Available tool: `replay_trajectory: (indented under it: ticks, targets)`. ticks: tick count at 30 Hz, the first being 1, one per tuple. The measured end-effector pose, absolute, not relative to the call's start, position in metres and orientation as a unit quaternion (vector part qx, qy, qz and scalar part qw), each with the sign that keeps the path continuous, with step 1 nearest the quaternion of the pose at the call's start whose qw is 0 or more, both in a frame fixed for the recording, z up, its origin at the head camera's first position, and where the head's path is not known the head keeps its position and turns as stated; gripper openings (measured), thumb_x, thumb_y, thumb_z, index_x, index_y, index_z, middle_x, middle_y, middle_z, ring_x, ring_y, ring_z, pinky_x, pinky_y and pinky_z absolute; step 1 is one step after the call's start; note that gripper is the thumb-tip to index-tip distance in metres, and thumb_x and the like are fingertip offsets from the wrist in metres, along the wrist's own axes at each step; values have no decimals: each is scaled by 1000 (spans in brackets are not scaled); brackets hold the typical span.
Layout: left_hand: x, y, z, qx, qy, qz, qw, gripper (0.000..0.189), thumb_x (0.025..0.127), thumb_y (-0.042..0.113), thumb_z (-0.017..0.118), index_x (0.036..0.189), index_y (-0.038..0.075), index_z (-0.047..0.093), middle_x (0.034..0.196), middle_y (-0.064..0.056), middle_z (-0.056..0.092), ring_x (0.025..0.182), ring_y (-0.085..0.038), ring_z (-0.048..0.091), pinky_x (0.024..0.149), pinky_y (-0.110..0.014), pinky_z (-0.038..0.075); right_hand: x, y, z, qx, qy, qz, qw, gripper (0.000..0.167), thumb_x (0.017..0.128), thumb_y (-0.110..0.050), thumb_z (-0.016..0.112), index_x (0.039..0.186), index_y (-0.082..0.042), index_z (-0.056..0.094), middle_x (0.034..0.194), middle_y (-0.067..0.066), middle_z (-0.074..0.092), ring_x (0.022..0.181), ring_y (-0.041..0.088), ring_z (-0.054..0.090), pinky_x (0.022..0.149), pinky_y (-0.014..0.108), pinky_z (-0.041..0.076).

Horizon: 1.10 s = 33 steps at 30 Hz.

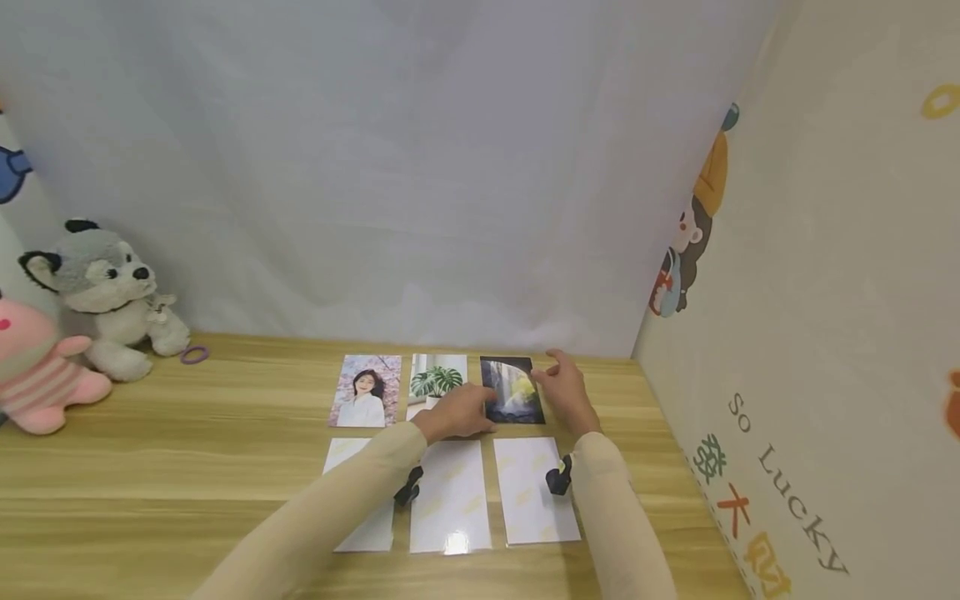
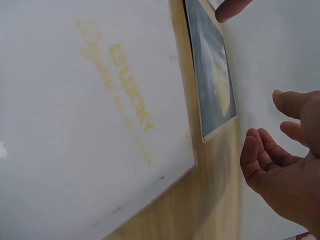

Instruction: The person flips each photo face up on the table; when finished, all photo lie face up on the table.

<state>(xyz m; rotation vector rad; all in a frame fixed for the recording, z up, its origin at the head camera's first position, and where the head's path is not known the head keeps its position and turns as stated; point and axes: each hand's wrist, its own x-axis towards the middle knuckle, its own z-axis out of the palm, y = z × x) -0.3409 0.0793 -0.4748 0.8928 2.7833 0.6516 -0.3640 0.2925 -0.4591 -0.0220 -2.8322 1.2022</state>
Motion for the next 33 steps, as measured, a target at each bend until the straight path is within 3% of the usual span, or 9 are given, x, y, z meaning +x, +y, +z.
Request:
replay_trajectory:
  ticks: [3,6,11,14,18,25,28,33]
  targets:
    - [-339,77,-473,309,922,223,72,50,92,33,72,135,12,61,130,-7,67,114,-25,66,96,-38,53,-360,291,-454,-1,-921,388,36,55,98,-13,62,146,4,41,114,31,64,102,42,63,83,45,53]
    - [-336,73,-470,331,914,229,53,48,93,33,72,133,9,63,122,-8,70,104,-23,68,93,-36,54,-357,293,-453,6,-917,397,36,57,97,-12,64,146,4,41,110,29,64,101,40,62,81,42,53]
    - [-324,66,-467,363,910,199,-2,45,92,37,71,129,11,67,103,-6,68,85,-16,59,77,-30,51,-348,300,-455,16,-911,412,19,59,96,-9,65,146,6,40,104,24,62,99,36,61,77,34,51]
    - [-314,64,-467,363,915,174,-18,49,92,46,68,129,14,67,106,-5,63,89,-16,54,74,-29,48,-341,305,-457,16,-908,418,5,59,95,-9,66,147,5,39,105,23,62,102,36,61,79,35,52]
    - [-298,63,-470,368,917,152,-20,57,91,57,63,132,17,65,118,-5,61,102,-18,55,80,-32,48,-330,308,-461,13,-909,416,-12,61,96,-10,65,148,3,38,113,24,61,106,37,60,86,40,53]
    - [-267,68,-477,396,912,109,12,70,87,69,58,143,27,55,144,-8,50,132,-26,49,106,-46,43,-308,308,-460,21,-910,413,-29,62,95,-11,66,149,2,38,126,30,56,116,41,57,98,52,49]
    - [-255,72,-477,412,907,86,9,74,85,74,56,146,31,52,150,-8,46,138,-26,45,107,-48,43,-297,306,-458,12,-909,413,-45,64,94,-12,67,149,2,38,130,29,53,114,37,55,94,47,50]
    - [-243,81,-479,416,907,71,6,78,83,78,54,146,33,51,153,-9,43,142,-28,41,108,-50,41,-284,306,-458,9,-909,407,-83,67,91,-10,70,148,3,37,122,25,49,101,28,47,81,36,46]
